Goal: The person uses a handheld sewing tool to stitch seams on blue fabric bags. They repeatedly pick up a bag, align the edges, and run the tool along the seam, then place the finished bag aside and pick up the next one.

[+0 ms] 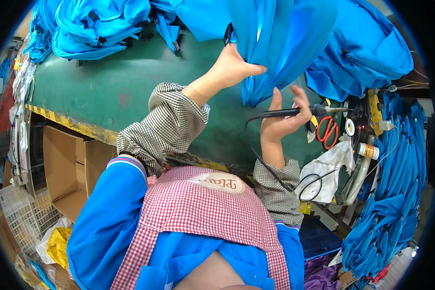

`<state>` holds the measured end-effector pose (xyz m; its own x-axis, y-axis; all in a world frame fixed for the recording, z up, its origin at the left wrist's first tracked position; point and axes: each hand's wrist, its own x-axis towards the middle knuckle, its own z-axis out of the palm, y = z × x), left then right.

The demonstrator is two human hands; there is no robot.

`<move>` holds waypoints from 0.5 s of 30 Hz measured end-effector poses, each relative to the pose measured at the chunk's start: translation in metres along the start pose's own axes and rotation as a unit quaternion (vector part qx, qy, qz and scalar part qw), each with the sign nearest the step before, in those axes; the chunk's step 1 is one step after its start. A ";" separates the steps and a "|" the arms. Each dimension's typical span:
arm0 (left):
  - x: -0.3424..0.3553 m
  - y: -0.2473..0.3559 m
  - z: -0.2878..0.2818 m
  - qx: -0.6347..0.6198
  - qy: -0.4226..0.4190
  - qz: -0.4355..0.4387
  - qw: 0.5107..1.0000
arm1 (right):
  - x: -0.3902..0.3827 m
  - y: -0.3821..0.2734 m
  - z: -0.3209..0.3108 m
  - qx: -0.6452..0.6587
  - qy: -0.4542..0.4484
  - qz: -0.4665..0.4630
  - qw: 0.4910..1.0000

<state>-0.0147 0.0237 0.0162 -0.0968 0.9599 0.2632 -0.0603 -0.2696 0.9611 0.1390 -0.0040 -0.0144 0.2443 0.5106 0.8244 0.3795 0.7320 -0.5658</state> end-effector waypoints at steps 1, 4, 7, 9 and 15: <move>-0.001 0.001 0.001 -0.018 -0.006 -0.010 1.000 | -0.004 -0.001 -0.002 0.024 -0.050 -0.034 0.998; -0.001 0.009 0.002 -0.034 -0.026 -0.053 0.998 | -0.012 -0.003 0.011 0.070 -0.164 -0.113 0.977; -0.002 0.009 -0.005 -0.015 -0.027 -0.078 0.996 | -0.012 -0.008 0.019 0.048 -0.218 -0.136 0.965; -0.004 0.001 -0.006 -0.072 -0.009 -0.030 0.997 | -0.001 -0.013 0.009 0.078 -0.208 -0.143 0.965; -0.004 0.000 -0.019 -0.050 -0.026 0.008 0.998 | 0.023 -0.042 -0.049 0.032 -0.146 -0.065 0.987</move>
<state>-0.0330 0.0185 0.0137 -0.0466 0.9576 0.2845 -0.1583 -0.2883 0.9444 0.1729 -0.0450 0.0291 -0.0745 0.5122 0.8556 0.3306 0.8222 -0.4634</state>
